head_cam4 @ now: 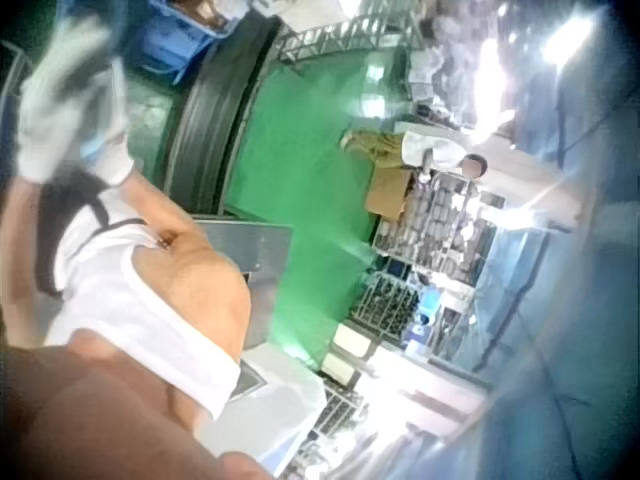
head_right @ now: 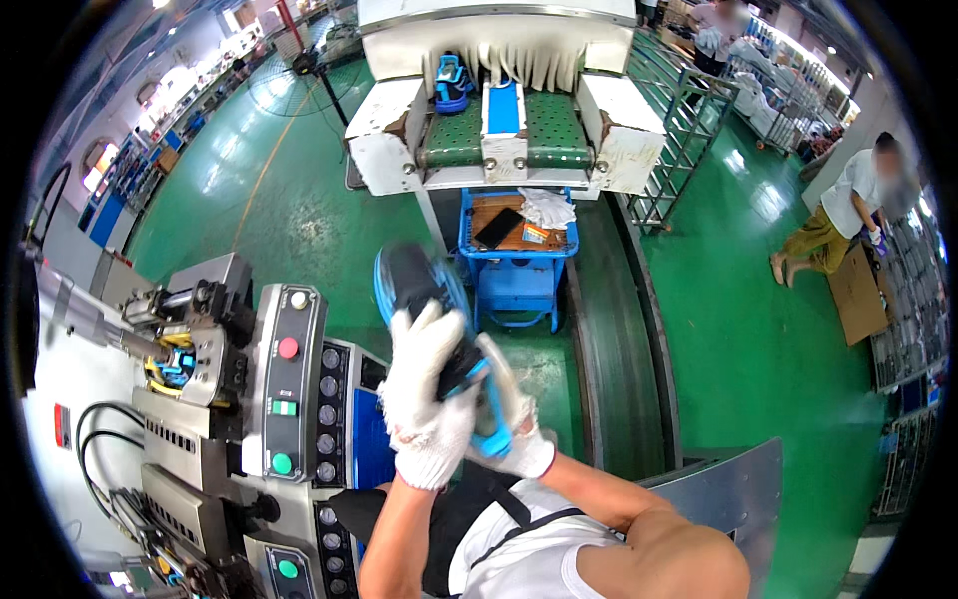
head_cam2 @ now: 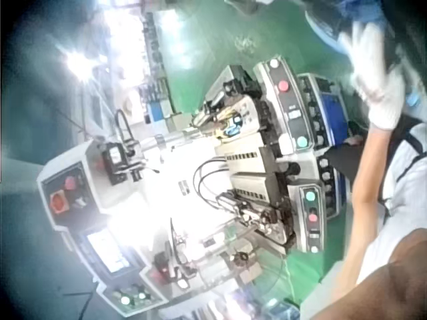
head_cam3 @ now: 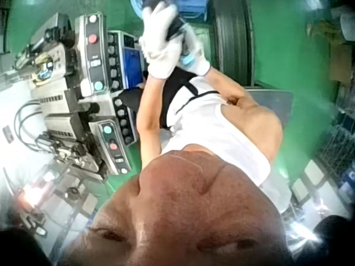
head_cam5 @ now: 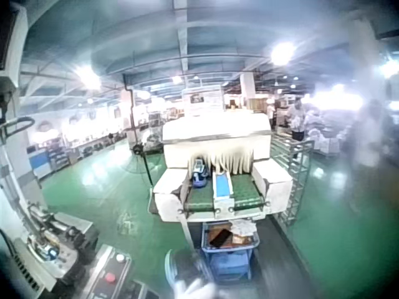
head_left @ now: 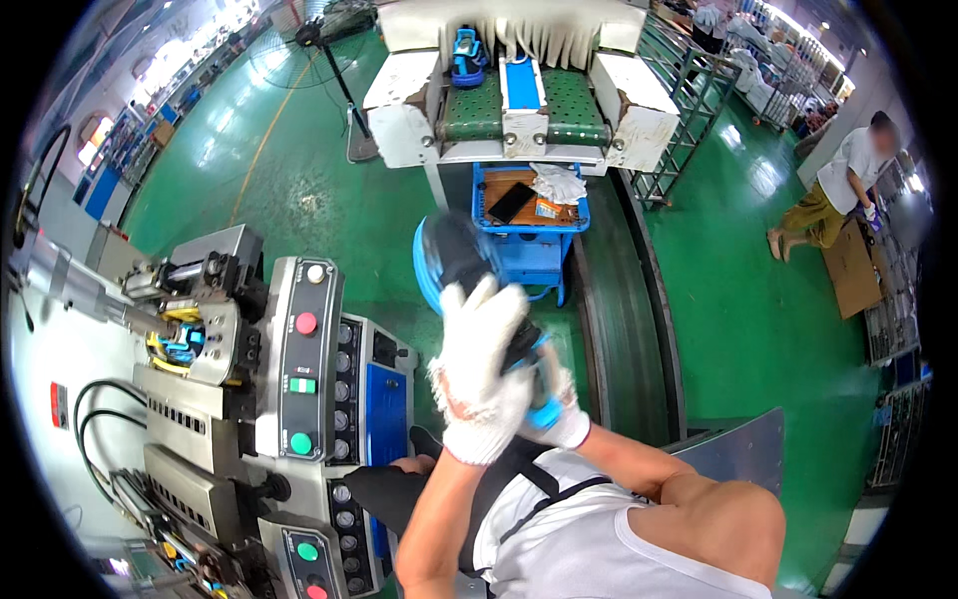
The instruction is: The person repeatedly picks up blue and black shoe components from a table and places them into a metal press machine. They operate the machine to process the shoes and then remove them, placing them onto a nearby rack. The task involves continuous handling of multiple shoe units in a repetitive assembly loop.
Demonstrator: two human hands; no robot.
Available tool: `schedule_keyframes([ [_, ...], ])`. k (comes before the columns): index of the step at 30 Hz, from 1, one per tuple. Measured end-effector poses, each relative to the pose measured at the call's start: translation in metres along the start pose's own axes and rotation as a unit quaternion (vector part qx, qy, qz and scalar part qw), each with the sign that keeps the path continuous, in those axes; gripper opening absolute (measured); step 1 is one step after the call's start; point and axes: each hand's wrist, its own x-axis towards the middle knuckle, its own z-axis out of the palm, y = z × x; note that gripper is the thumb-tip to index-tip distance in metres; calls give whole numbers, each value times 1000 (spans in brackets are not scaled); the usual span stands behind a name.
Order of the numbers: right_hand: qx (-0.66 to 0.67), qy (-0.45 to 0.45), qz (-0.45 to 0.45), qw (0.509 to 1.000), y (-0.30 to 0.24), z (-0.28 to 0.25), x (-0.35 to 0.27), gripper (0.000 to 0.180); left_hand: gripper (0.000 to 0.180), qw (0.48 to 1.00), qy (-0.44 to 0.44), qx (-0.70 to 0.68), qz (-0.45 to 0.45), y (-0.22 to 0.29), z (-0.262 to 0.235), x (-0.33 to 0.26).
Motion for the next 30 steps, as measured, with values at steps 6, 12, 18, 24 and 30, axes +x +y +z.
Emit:
schedule_keyframes([
  [6,214,222,46,950,71,-89,115,50,67,984,-80,-3,161,9,32,41],
  [12,-20,341,86,936,131,-215,307,84,60,992,-102,20,-69,-54,29,-69],
  [18,-219,202,202,933,169,-246,440,87,52,914,-86,-12,-396,-65,11,-205],
  [24,-295,195,246,902,235,-306,494,88,52,848,-8,-66,-525,-77,24,-270],
  [30,-479,201,246,818,195,-236,491,105,45,859,42,-7,-510,-80,8,-246],
])
